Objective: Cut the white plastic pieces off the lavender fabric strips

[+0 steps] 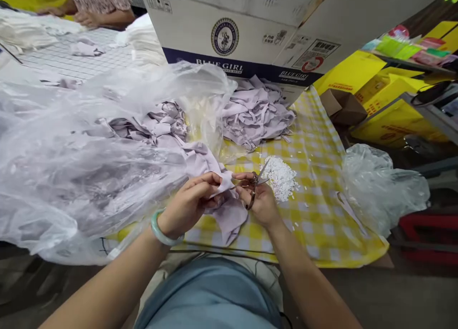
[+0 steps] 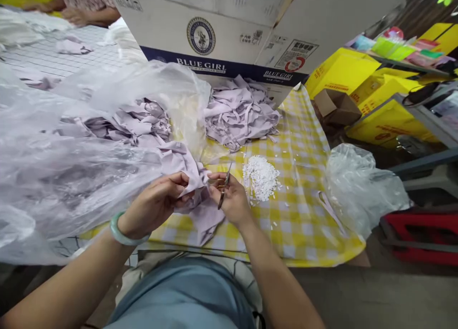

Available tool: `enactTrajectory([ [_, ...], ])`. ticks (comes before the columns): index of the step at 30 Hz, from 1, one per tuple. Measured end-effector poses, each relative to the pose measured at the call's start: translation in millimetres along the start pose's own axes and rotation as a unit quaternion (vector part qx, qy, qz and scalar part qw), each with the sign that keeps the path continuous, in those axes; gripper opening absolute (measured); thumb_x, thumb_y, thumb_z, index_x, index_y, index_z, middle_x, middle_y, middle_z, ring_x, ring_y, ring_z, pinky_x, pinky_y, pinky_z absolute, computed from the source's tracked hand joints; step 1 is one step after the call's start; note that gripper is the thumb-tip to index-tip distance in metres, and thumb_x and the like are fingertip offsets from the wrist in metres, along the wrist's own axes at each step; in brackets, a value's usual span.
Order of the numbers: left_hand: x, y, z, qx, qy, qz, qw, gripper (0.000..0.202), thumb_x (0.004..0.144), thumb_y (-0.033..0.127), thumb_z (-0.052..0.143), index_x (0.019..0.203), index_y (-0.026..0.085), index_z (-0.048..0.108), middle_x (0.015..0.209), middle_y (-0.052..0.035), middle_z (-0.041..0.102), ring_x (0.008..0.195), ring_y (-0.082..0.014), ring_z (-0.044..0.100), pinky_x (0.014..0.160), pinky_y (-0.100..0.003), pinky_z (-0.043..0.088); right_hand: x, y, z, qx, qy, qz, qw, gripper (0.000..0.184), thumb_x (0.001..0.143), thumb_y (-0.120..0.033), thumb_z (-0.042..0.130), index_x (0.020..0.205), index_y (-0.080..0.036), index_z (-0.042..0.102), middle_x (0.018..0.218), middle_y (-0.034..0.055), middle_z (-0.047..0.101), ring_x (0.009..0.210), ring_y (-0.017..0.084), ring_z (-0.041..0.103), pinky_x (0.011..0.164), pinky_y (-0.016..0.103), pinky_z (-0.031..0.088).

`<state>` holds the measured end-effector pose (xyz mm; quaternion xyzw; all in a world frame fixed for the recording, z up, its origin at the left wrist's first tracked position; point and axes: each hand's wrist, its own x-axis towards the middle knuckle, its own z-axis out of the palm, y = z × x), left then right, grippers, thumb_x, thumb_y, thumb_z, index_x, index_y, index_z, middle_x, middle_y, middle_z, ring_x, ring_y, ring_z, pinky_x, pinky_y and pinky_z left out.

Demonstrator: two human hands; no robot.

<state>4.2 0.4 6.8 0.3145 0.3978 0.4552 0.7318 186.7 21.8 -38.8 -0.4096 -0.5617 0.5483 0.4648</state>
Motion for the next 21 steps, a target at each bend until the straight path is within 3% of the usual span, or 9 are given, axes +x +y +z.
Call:
enactTrajectory([
  [4,-5.1,11.3,1.5,-0.014,-0.031,-0.027,0.999,0.014,0.07,0.022,0.063,0.08,0.014,0.06,0.06,0.0008,0.05,0.053,-0.0081,0.038,0.05,-0.02,0.027,0.1,-3.0,2.5,-0.062,-0.035,-0.085,0.994,0.03,0.078,-0.022,0.07,0.108,-0.024,0.064,0.121,0.0063,0.067,0.115,0.022,0.061,0.101,0.037,0.047],
  [6,-9.2,16.3,4.9,0.005,-0.038,-0.035,0.999,0.019,0.069,0.023,0.066,0.084,0.014,0.059,0.062,0.0007,0.052,0.053,-0.0079,0.039,0.05,-0.02,0.027,4.9,-6.9,4.9,-0.078,-0.048,-0.097,0.991,0.031,0.074,-0.021,0.072,0.104,-0.024,0.066,0.119,0.0063,0.067,0.118,0.024,0.06,0.104,0.039,0.045],
  [9,-12.5,19.8,5.0,0.089,-0.02,-0.007,0.996,0.022,0.074,0.025,0.068,0.092,0.016,0.057,0.067,0.0021,0.051,0.055,-0.0079,0.04,0.051,-0.019,0.03,17.3,-15.4,4.0,-0.025,-0.015,-0.067,0.997,0.016,0.074,-0.027,0.072,0.087,-0.022,0.066,0.098,0.0045,0.07,0.1,0.022,0.065,0.092,0.037,0.05],
  [11,-12.9,20.7,0.5,0.176,0.03,0.061,0.982,0.02,0.08,0.027,0.067,0.094,0.018,0.056,0.072,0.0021,0.052,0.058,-0.0083,0.043,0.053,-0.02,0.033,28.2,-25.6,0.9,0.019,0.002,-0.053,0.998,0.012,0.075,-0.029,0.071,0.081,-0.022,0.064,0.084,0.0006,0.067,0.083,0.017,0.065,0.08,0.032,0.051],
  [13,-13.8,22.5,-5.9,0.271,0.095,0.141,0.948,0.014,0.084,0.026,0.063,0.095,0.018,0.057,0.074,0.0021,0.052,0.058,-0.0087,0.042,0.053,-0.021,0.034,39.8,-40.5,-1.4,0.042,-0.002,-0.053,0.998,0.012,0.074,-0.029,0.072,0.079,-0.022,0.064,0.074,-0.0029,0.061,0.069,0.013,0.058,0.067,0.026,0.048],
  [15,-17.2,26.4,-11.8,0.353,0.118,0.195,0.908,0.006,0.088,0.023,0.057,0.09,0.018,0.06,0.071,0.0016,0.051,0.059,-0.0095,0.042,0.053,-0.022,0.033,51.2,-58.2,-0.6,0.055,-0.03,-0.047,0.997,0.012,0.073,-0.027,0.073,0.078,-0.021,0.064,0.067,-0.0047,0.056,0.058,0.009,0.05,0.055,0.023,0.042],
  [17,-23.8,32.7,-14.8,0.396,0.078,0.211,0.89,0.014,0.092,0.022,0.052,0.086,0.018,0.064,0.071,-0.0001,0.054,0.062,-0.0111,0.046,0.055,-0.023,0.035,62.2,-74.5,3.2,0.063,-0.066,-0.039,0.995,0.013,0.073,-0.027,0.073,0.074,-0.02,0.062,0.062,-0.0059,0.051,0.051,0.007,0.044,0.048,0.021,0.036],
  [21,-38.8,47.3,-9.2,0.363,-0.062,0.178,0.912,0.024,0.098,0.028,0.048,0.095,0.02,0.07,0.083,-0.004,0.063,0.073,-0.0143,0.055,0.063,-0.025,0.044,80.7,-84.0,16.4,0.07,-0.113,-0.014,0.991,0.025,0.07,-0.034,0.079,0.073,-0.019,0.059,0.059,-0.0068,0.049,0.046,0.006,0.04,0.042,0.02,0.033],
])
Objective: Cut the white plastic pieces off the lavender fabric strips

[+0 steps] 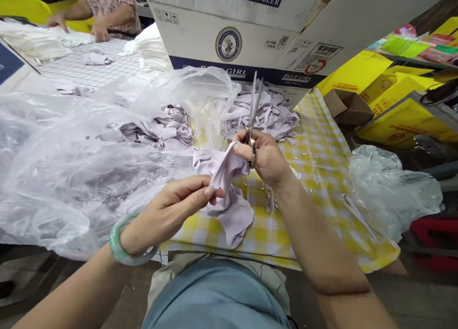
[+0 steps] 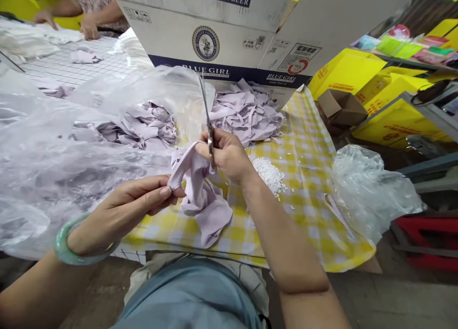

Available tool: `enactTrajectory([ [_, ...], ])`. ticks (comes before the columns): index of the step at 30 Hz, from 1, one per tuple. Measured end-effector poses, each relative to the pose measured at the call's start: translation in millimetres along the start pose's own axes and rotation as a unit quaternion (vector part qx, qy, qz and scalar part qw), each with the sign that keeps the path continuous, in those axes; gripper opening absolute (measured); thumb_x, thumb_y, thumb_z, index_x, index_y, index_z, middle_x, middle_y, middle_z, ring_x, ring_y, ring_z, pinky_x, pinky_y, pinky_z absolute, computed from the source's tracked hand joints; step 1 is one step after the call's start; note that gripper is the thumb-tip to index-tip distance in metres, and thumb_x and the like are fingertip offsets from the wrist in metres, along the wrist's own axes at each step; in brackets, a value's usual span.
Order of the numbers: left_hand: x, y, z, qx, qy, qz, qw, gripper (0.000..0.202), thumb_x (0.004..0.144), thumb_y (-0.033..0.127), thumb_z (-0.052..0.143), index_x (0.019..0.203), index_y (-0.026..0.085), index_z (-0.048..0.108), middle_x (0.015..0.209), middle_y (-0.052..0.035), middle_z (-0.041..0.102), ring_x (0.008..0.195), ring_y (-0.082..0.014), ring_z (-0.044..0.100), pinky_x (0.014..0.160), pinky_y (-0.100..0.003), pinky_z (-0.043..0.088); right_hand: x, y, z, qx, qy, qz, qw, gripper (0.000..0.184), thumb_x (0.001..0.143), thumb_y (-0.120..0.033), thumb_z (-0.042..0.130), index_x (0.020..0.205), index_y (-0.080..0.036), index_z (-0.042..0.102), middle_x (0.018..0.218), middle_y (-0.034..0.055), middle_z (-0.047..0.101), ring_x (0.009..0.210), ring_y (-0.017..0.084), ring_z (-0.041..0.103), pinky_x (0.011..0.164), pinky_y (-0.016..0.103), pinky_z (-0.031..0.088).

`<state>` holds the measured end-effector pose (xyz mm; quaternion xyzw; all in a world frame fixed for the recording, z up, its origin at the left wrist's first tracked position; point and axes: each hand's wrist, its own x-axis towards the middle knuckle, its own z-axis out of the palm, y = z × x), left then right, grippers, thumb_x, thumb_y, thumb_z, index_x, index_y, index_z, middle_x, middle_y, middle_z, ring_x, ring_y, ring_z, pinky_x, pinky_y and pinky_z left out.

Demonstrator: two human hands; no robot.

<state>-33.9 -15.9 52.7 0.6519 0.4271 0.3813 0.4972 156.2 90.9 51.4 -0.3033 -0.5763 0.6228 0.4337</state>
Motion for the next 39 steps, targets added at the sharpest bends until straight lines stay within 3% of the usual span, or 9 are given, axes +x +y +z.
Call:
enactTrajectory([
  [2,0.6,8.0,2.0,0.004,0.004,0.043,0.999,0.023,0.098,0.026,0.049,0.096,0.021,0.072,0.091,-0.0056,0.063,0.084,-0.0165,0.058,0.076,-0.027,0.048,4.5,12.6,8.4,0.022,-0.02,0.036,0.999,0.03,0.069,-0.039,0.08,0.076,-0.02,0.058,0.06,-0.0065,0.05,0.047,0.007,0.041,0.041,0.02,0.033],
  [4,5.8,10.8,6.8,0.038,0.065,0.111,0.991,0.021,0.096,0.021,0.052,0.092,0.021,0.074,0.102,-0.0072,0.06,0.104,-0.0196,0.055,0.094,-0.029,0.044,2.0,33.8,21.3,0.055,-0.033,0.071,0.995,0.035,0.066,-0.044,0.081,0.076,-0.02,0.058,0.061,-0.0055,0.051,0.051,0.009,0.044,0.045,0.021,0.036],
  [6,14.3,6.9,13.5,0.015,0.113,0.137,0.984,0.022,0.096,0.02,0.053,0.088,0.02,0.074,0.109,-0.0076,0.057,0.113,-0.0206,0.051,0.099,-0.029,0.041,-7.3,58.0,35.7,0.102,-0.034,0.099,0.989,0.041,0.064,-0.053,0.08,0.073,-0.02,0.057,0.064,-0.0037,0.051,0.058,0.011,0.048,0.051,0.023,0.04],
  [10,30.3,-16.0,29.3,-0.202,0.128,0.048,0.97,0.025,0.098,0.026,0.052,0.082,0.019,0.07,0.099,-0.003,0.051,0.073,-0.0095,0.05,0.063,-0.022,0.042,-37.6,88.0,40.6,0.129,-0.018,0.14,0.981,0.049,0.067,-0.065,0.074,0.068,-0.021,0.053,0.066,-0.0021,0.052,0.063,0.013,0.051,0.061,0.027,0.044],
  [15,30.9,-39.9,51.0,-0.234,0.134,-0.02,0.963,0.027,0.097,0.03,0.053,0.078,0.016,0.068,0.1,-0.0013,0.045,0.059,-0.0044,0.04,0.05,-0.022,0.031,-80.0,67.3,-7.7,-0.13,0.088,0.084,0.984,0.038,0.08,-0.055,0.07,0.076,-0.019,0.058,0.075,-0.0005,0.057,0.071,0.014,0.052,0.068,0.027,0.043],
  [21,30.5,-45.2,77.4,-0.129,0.084,-0.036,0.987,0.03,0.098,0.031,0.049,0.076,0.018,0.064,0.101,-0.0041,0.049,0.079,-0.0139,0.049,0.063,-0.025,0.041,-117.5,44.2,-24.8,-0.402,0.003,0.074,0.912,0.044,0.074,-0.059,0.075,0.069,-0.018,0.059,0.067,-0.0003,0.056,0.067,0.015,0.049,0.068,0.029,0.037],
  [24,31.1,-48.7,84.3,-0.075,0.078,0.005,0.994,0.031,0.099,0.032,0.046,0.075,0.019,0.062,0.099,-0.0075,0.052,0.1,-0.0215,0.049,0.081,-0.03,0.045,-125.3,46.0,-23.8,-0.45,0.007,0.058,0.891,0.046,0.075,-0.06,0.073,0.068,-0.019,0.055,0.066,-0.0003,0.054,0.066,0.015,0.047,0.067,0.028,0.035],
  [27,29.5,-52.3,87.2,-0.046,0.07,0.017,0.996,0.03,0.099,0.029,0.044,0.074,0.019,0.058,0.104,-0.0081,0.05,0.104,-0.0226,0.048,0.09,-0.033,0.044,-128.8,48.4,-27.2,-0.47,0.008,0.055,0.881,0.049,0.074,-0.062,0.072,0.064,-0.019,0.051,0.064,-0.0003,0.052,0.065,0.015,0.045,0.066,0.029,0.033],
  [39,31.2,-54.6,94.0,0.024,0.046,0.066,0.996,0.033,0.101,0.026,0.038,0.074,0.02,0.057,0.094,-0.0092,0.052,0.105,-0.0243,0.045,0.091,-0.037,0.041,-129.9,50.5,-30.5,-0.477,0.008,0.067,0.876,0.05,0.073,-0.062,0.072,0.058,-0.02,0.048,0.058,-0.0011,0.05,0.059,0.014,0.043,0.064,0.029,0.032],
])
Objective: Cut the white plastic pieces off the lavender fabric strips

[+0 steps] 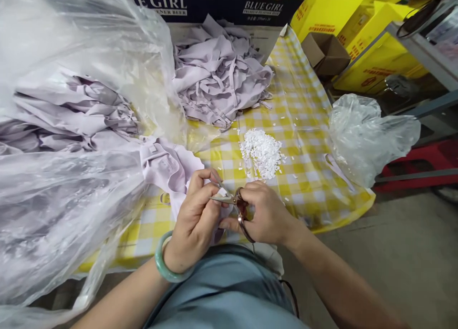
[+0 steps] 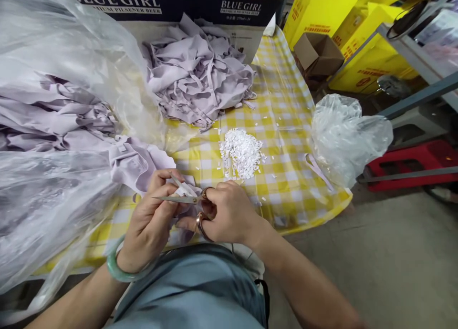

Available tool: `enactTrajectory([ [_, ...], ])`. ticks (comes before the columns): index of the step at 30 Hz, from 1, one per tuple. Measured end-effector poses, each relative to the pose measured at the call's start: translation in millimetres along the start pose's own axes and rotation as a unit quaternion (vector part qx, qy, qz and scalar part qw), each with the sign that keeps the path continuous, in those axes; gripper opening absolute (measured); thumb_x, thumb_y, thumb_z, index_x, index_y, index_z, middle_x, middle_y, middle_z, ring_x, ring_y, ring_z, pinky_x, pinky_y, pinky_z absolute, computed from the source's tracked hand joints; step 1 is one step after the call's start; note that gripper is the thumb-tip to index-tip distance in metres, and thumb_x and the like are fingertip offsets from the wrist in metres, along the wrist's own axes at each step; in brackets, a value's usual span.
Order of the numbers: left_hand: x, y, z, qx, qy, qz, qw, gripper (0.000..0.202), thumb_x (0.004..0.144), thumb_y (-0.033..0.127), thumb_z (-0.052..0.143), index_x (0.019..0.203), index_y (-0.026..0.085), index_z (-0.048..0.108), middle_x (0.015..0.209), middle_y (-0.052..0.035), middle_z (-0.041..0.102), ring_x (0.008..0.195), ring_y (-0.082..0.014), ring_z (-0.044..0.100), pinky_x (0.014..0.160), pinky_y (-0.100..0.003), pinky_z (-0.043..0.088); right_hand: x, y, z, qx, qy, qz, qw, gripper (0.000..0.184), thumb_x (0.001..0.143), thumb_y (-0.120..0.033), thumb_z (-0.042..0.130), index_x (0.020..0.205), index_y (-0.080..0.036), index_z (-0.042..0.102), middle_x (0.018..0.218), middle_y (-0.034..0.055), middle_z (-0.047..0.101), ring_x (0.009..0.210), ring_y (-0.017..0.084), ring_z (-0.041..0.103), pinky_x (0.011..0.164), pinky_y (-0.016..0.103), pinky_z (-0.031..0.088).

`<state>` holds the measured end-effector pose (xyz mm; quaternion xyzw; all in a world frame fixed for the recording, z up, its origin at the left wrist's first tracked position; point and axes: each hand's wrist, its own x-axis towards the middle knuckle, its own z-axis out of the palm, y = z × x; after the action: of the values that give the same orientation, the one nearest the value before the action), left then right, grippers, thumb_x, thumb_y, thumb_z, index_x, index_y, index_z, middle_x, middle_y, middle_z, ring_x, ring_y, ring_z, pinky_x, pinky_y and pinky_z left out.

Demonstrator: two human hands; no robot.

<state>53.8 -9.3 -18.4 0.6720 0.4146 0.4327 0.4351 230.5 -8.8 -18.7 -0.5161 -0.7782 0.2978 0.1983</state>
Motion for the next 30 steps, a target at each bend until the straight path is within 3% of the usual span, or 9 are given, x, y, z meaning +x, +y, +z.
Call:
enactTrajectory([
  [9,-3.9,-4.9,1.5,0.003,-0.009,0.005,1.0,0.029,0.101,0.031,0.04,0.081,0.022,0.059,0.093,-0.0093,0.055,0.108,-0.0255,0.045,0.095,-0.041,0.04,-0.5,-1.1,-1.1,-0.001,-0.006,0.009,1.0,0.048,0.074,-0.058,0.073,0.057,-0.02,0.049,0.057,-0.0005,0.053,0.059,0.014,0.046,0.065,0.029,0.034],
  [17,-1.1,-4.3,6.1,-0.006,-0.017,0.008,1.0,0.026,0.099,0.024,0.042,0.078,0.022,0.057,0.087,-0.0083,0.056,0.106,-0.0255,0.046,0.093,-0.04,0.04,-7.6,3.9,1.2,0.014,-0.003,0.034,0.999,0.048,0.075,-0.05,0.074,0.053,-0.02,0.043,0.052,-0.0033,0.049,0.054,0.011,0.042,0.063,0.027,0.033],
  [21,7.3,-3.4,14.9,0.002,-0.043,0.014,0.999,0.029,0.1,0.024,0.039,0.078,0.021,0.058,0.095,-0.0086,0.054,0.106,-0.0236,0.047,0.091,-0.036,0.042,-18.9,12.7,-1.3,0.008,-0.002,0.081,0.997,0.047,0.075,-0.048,0.074,0.052,-0.02,0.044,0.051,-0.0027,0.049,0.052,0.011,0.04,0.057,0.026,0.03],
  [25,17.8,-7.3,28.6,-0.002,-0.098,0.005,0.995,0.033,0.101,0.03,0.039,0.075,0.02,0.058,0.091,-0.0084,0.055,0.105,-0.0239,0.048,0.089,-0.035,0.043,-33.3,26.3,-2.3,0.024,0.011,0.148,0.989,0.045,0.078,-0.047,0.072,0.052,-0.019,0.049,0.048,-0.0032,0.049,0.048,0.01,0.037,0.051,0.025,0.025],
  [30,29.5,-11.0,45.2,-0.024,-0.127,-0.018,0.991,0.034,0.101,0.03,0.038,0.074,0.02,0.057,0.09,-0.0084,0.055,0.109,-0.024,0.047,0.094,-0.035,0.041,-45.9,42.8,-2.9,0.121,0.052,0.234,0.963,0.051,0.075,-0.057,0.072,0.051,-0.02,0.047,0.045,-0.0049,0.043,0.045,0.01,0.037,0.046,0.024,0.026],
])
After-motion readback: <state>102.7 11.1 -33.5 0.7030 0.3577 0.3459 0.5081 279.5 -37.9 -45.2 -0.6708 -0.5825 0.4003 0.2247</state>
